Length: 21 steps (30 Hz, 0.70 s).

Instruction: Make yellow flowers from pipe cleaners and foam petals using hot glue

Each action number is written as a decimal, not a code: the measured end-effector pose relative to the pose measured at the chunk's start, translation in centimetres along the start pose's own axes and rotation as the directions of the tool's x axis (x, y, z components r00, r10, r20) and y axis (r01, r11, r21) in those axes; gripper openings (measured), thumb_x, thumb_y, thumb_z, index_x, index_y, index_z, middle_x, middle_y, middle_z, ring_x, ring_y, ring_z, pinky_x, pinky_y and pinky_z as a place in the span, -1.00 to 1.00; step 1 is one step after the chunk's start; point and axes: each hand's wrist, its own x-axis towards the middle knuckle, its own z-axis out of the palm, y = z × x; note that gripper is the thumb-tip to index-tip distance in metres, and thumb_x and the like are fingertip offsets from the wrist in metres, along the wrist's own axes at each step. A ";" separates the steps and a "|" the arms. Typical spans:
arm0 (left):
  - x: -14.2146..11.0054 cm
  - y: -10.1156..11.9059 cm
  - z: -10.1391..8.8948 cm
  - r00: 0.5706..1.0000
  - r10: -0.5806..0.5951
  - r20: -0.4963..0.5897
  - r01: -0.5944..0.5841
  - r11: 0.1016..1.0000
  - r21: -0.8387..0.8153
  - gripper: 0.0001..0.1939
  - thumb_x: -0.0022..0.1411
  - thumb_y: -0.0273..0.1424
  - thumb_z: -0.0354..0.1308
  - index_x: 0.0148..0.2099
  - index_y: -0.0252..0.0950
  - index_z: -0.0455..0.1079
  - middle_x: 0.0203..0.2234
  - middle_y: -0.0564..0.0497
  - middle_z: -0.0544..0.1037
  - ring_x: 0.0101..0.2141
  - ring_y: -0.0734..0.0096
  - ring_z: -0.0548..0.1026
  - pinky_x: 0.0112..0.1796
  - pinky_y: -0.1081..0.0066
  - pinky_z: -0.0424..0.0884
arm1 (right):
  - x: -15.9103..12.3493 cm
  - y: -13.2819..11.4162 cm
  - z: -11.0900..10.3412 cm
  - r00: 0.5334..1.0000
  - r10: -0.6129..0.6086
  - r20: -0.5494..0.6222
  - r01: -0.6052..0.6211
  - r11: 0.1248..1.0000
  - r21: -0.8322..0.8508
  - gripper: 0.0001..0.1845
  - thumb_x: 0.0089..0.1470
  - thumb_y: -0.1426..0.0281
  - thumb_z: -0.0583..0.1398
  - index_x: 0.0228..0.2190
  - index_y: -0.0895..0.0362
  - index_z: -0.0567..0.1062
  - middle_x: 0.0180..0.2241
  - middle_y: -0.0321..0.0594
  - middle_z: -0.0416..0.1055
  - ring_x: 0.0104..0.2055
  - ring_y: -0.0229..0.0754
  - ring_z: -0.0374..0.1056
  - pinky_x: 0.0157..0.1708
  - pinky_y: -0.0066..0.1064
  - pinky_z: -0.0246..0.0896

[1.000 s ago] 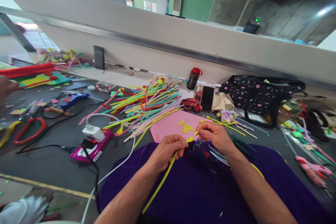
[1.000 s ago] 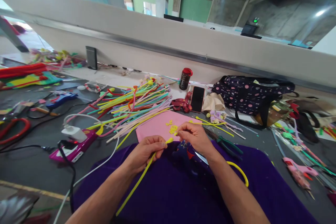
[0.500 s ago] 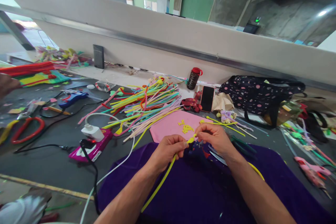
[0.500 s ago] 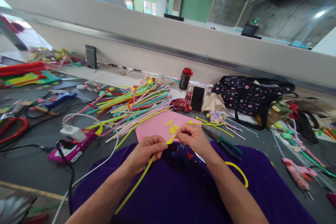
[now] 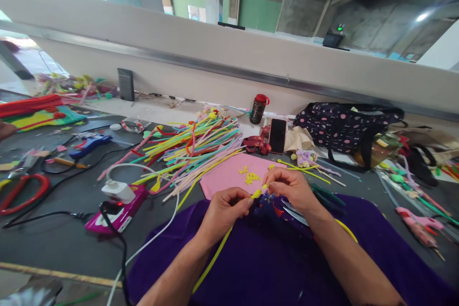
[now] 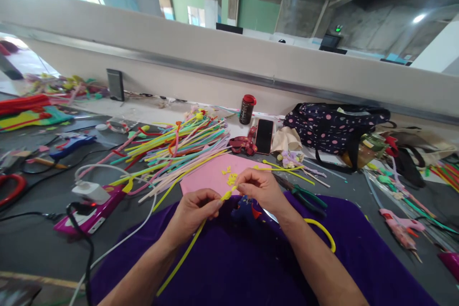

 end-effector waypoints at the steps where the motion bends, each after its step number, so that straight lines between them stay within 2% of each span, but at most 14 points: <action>1: 0.0 -0.1 0.0 1.000 -0.022 0.000 0.022 1.000 -0.008 -0.82 0.04 -0.31 0.17 -0.43 -0.36 0.40 -0.68 0.09 0.39 -0.64 0.61 0.27 -0.57 0.56 0.14 | 0.0 -0.2 0.0 0.999 -0.043 0.017 0.043 0.999 -0.033 -0.87 -0.04 0.35 0.22 -0.52 0.15 0.47 -0.47 -0.24 0.41 -0.44 -0.25 0.30 -0.43 -0.42 0.20; 4: 0.2 -0.2 0.0 0.997 -0.074 0.008 0.074 0.996 -0.038 -0.79 0.04 -0.29 0.16 -0.44 -0.36 0.39 -0.72 0.11 0.36 -0.68 0.64 0.22 -0.61 0.57 0.10 | 0.1 -0.7 0.1 0.988 -0.135 0.077 0.145 0.978 -0.150 -0.89 -0.01 0.37 0.21 -0.49 0.14 0.48 -0.41 -0.20 0.42 -0.32 -0.19 0.33 -0.27 -0.34 0.20; 7: 0.3 -0.1 -0.1 0.993 -0.117 0.025 0.118 0.991 -0.055 -0.79 0.01 -0.29 0.18 -0.45 -0.36 0.39 -0.75 0.12 0.35 -0.71 0.64 0.20 -0.63 0.57 0.08 | 0.1 -0.7 0.2 0.979 -0.168 0.117 0.192 0.951 -0.242 -0.89 0.02 0.38 0.18 -0.48 0.13 0.48 -0.39 -0.20 0.42 -0.30 -0.18 0.33 -0.23 -0.33 0.19; 21: 0.2 0.0 0.1 0.990 -0.140 0.029 0.141 0.989 -0.039 -0.78 0.01 -0.29 0.18 -0.45 -0.38 0.39 -0.76 0.11 0.35 -0.71 0.63 0.21 -0.63 0.56 0.10 | 0.0 -0.6 0.2 0.967 -0.158 0.198 0.221 0.907 -0.359 -0.93 0.04 0.44 0.17 -0.45 0.12 0.46 -0.33 -0.19 0.42 -0.27 -0.18 0.33 -0.20 -0.31 0.19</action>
